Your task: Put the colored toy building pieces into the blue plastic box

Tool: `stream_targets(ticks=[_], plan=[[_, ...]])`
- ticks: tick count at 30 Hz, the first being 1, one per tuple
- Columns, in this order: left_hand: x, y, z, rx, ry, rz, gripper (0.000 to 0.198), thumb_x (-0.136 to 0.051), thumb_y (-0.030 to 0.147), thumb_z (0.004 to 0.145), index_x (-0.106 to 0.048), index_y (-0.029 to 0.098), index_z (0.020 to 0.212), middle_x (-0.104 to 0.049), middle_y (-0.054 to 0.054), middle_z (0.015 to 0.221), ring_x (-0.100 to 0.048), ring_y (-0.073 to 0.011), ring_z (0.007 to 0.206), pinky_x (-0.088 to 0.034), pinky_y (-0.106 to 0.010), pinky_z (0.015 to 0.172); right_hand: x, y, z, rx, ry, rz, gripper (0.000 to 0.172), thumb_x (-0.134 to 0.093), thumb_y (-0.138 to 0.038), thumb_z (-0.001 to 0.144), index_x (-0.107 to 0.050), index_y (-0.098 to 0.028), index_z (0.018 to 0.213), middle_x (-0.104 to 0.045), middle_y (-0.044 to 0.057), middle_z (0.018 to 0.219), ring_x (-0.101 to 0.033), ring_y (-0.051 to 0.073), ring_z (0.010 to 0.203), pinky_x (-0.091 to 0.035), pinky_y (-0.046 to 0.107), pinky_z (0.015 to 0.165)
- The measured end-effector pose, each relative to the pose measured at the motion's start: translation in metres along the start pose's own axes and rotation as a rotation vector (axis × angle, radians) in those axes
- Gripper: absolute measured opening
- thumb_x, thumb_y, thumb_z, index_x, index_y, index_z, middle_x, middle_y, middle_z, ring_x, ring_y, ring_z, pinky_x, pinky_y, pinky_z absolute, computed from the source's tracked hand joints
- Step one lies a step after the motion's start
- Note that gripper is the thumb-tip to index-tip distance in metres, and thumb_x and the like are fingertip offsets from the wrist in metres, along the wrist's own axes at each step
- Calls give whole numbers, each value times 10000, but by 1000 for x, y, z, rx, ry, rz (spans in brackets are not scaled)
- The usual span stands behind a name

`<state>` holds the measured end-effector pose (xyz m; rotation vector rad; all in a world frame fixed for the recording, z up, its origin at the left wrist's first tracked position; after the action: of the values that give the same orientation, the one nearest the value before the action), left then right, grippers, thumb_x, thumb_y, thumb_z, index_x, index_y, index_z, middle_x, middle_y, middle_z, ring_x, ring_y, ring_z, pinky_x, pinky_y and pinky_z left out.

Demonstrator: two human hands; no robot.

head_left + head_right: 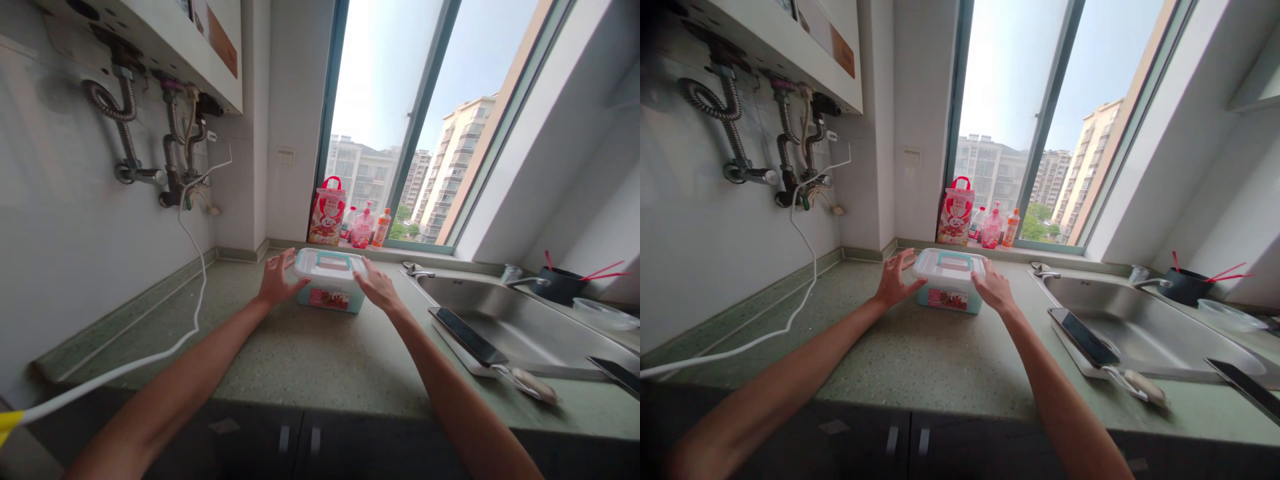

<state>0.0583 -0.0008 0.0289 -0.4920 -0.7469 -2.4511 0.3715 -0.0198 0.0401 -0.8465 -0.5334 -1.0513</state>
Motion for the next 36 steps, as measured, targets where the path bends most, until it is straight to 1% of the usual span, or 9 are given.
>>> stream_targets(ticks=[5, 8, 12, 15, 18, 24, 29, 33, 36], plan=[[0, -3, 0, 8, 22, 4, 886, -765, 691, 806, -460, 202, 1480, -639, -171, 1434, -539, -372, 1402, -274, -526, 1238, 1, -17, -7, -9, -24, 19, 638, -399, -604, 1033, -536, -237, 1535, -522, 143, 1577, -499, 394, 1444, -431, 582, 1139], [-7, -16, -2, 65, 28, -9, 841, -713, 696, 850, -482, 193, 1483, -651, -174, 1417, -541, -363, 1398, -290, -513, 1230, 2, -23, -6, 188, -28, 117, 604, -479, -635, 1009, -639, -241, 1438, -602, 116, 1505, -404, 354, 1517, -393, 552, 1195], [-26, -43, -7, 275, -59, 41, 950, -620, 681, 917, -292, 150, 1633, -693, -213, 1345, -467, -405, 1455, -172, -613, 1241, 1, -25, -6, 456, -61, 188, 445, -630, -554, 960, -740, -280, 1293, -684, 72, 1405, -568, 301, 1351, -426, 508, 1178], [-35, -53, -10, 327, -119, 78, 1069, -637, 687, 897, -146, 153, 1682, -621, -235, 1450, -363, -407, 1524, -46, -642, 1250, 3, -15, -1, 410, -16, 78, 383, -640, -497, 963, -748, -319, 1285, -717, 37, 1355, -610, 301, 1198, -467, 513, 1104], [-37, -58, -11, 366, -129, 117, 1113, -685, 664, 864, -128, 155, 1682, -548, -258, 1521, -345, -410, 1531, -34, -641, 1250, 8, 1, 4, 284, 38, -114, 356, -649, -477, 950, -764, -331, 1254, -731, 27, 1332, -582, 339, 1156, -438, 570, 1072], [-38, -65, -15, 395, -156, 132, 1129, -782, 645, 754, -274, 166, 1641, -481, -294, 1553, -322, -459, 1530, -41, -659, 1244, 27, 56, 8, -18, 155, -382, 350, -617, -375, 907, -796, -244, 1178, -742, 151, 1238, -540, 407, 1172, -383, 646, 1031], [-48, -61, -17, 273, -286, 164, 1046, -760, 676, 751, -366, 225, 1608, -435, -241, 1613, -270, -462, 1553, 0, -685, 1238, 39, 99, 2, -156, 261, -398, 393, -585, -302, 883, -766, -176, 1208, -718, 215, 1200, -517, 442, 1198, -378, 693, 1028], [-53, -61, -17, 241, -353, 156, 994, -755, 708, 741, -444, 255, 1569, -444, -210, 1618, -266, -453, 1560, 4, -690, 1240, 30, 84, -4, -80, 298, -342, 552, -635, -299, 851, -642, -180, 1391, -567, 214, 1484, -431, 451, 1374, -197, 770, 1161], [-55, -60, -18, 249, -393, 157, 957, -752, 721, 731, -514, 251, 1529, -474, -211, 1598, -270, -461, 1557, -15, -703, 1234, 3, 45, -7, 101, 236, -297, 633, -664, -311, 861, -559, -213, 1478, -298, 159, 1701, -203, 424, 1564, -73, 757, 1215]])
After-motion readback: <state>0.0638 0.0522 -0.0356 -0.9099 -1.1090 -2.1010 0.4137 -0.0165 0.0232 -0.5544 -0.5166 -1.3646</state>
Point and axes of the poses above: each hand's wrist, its own z-axis towards the middle knuckle, its own x-axis out of the back of the hand, y = z × x, the point moved 5 cm from there along z, towards the middle knuckle
